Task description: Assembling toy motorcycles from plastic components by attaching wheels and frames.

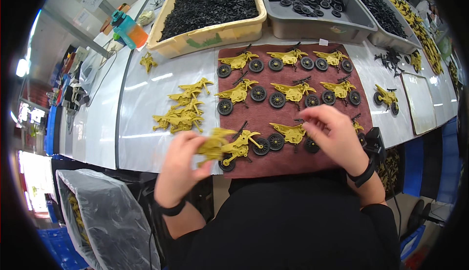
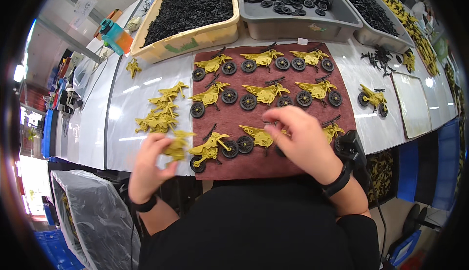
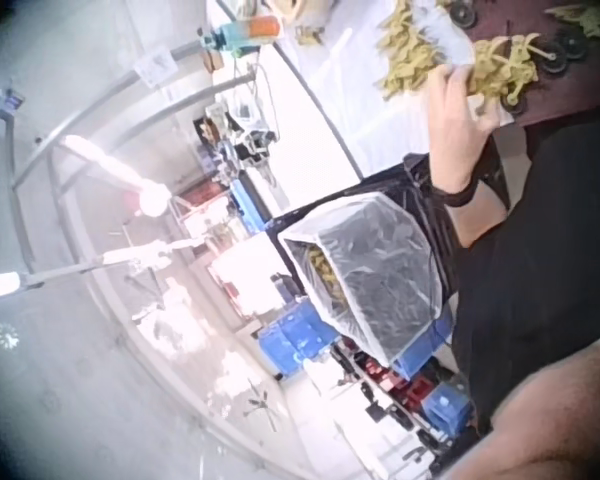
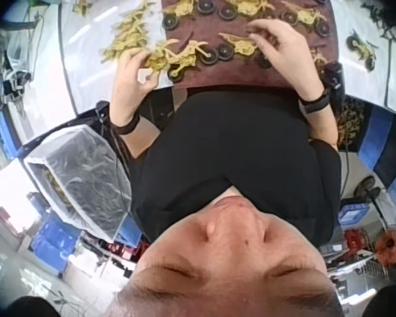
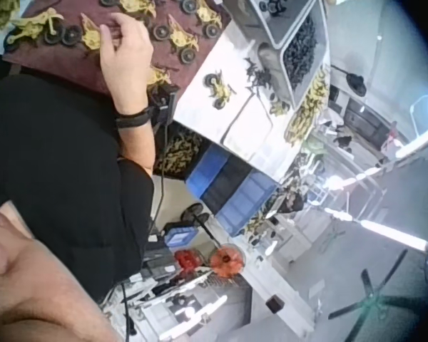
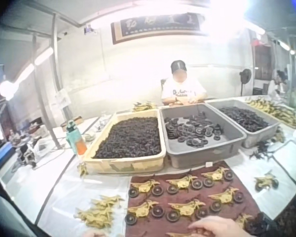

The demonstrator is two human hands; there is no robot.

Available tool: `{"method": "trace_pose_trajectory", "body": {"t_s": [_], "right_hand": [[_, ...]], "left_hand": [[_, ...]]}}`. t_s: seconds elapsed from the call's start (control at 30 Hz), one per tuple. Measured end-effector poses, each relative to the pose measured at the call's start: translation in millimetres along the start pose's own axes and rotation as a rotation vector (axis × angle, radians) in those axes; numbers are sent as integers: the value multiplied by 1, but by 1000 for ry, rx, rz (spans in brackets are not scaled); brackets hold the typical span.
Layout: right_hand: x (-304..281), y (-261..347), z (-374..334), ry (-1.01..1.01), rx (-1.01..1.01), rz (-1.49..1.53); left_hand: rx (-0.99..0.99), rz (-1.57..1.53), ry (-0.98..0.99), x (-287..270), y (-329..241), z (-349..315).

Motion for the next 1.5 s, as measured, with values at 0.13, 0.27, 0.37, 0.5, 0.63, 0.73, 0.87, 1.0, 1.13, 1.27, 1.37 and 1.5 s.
{"method": "trace_pose_trajectory", "body": {"t_s": [0.13,0.27,0.37,0.5,0.63,0.73,0.87,1.0,1.13,1.27,1.37,1.5], "right_hand": [[19,-4,-14,57,-124,-92],[28,-9,-23,105,-139,-339],[30,-14,-25,107,-144,-415],[30,-11,-24,107,-154,-416],[25,-11,-23,81,-159,-365],[13,-22,-20,-21,-134,-187],[-11,-36,-14,-142,-61,-185],[-11,-43,-3,-82,-101,-195],[9,-44,14,-25,-146,-207],[33,-43,20,77,-248,-260],[38,-47,20,120,-177,-257],[37,-48,17,118,-173,-353]], "left_hand": [[224,-46,78,73,-37,31],[169,125,22,90,-20,24],[121,112,40,82,-2,16],[61,133,16,68,13,11],[116,166,-27,58,-1,26],[187,123,-32,63,-26,39],[204,83,-37,76,-46,55],[217,19,24,98,-53,66],[190,35,-60,99,-39,66],[195,-233,147,114,-48,64],[291,-312,224,125,-65,62],[393,-259,338,144,-76,52]]}}
Point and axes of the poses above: each hand's wrist, its own z-axis towards the middle knuckle, its own x-axis out of the palm, y = z × x, the point moved 10 cm from there along z, towards the middle knuckle, and after that the axes turned 13 degrees about -z, right-handed, at the moved point
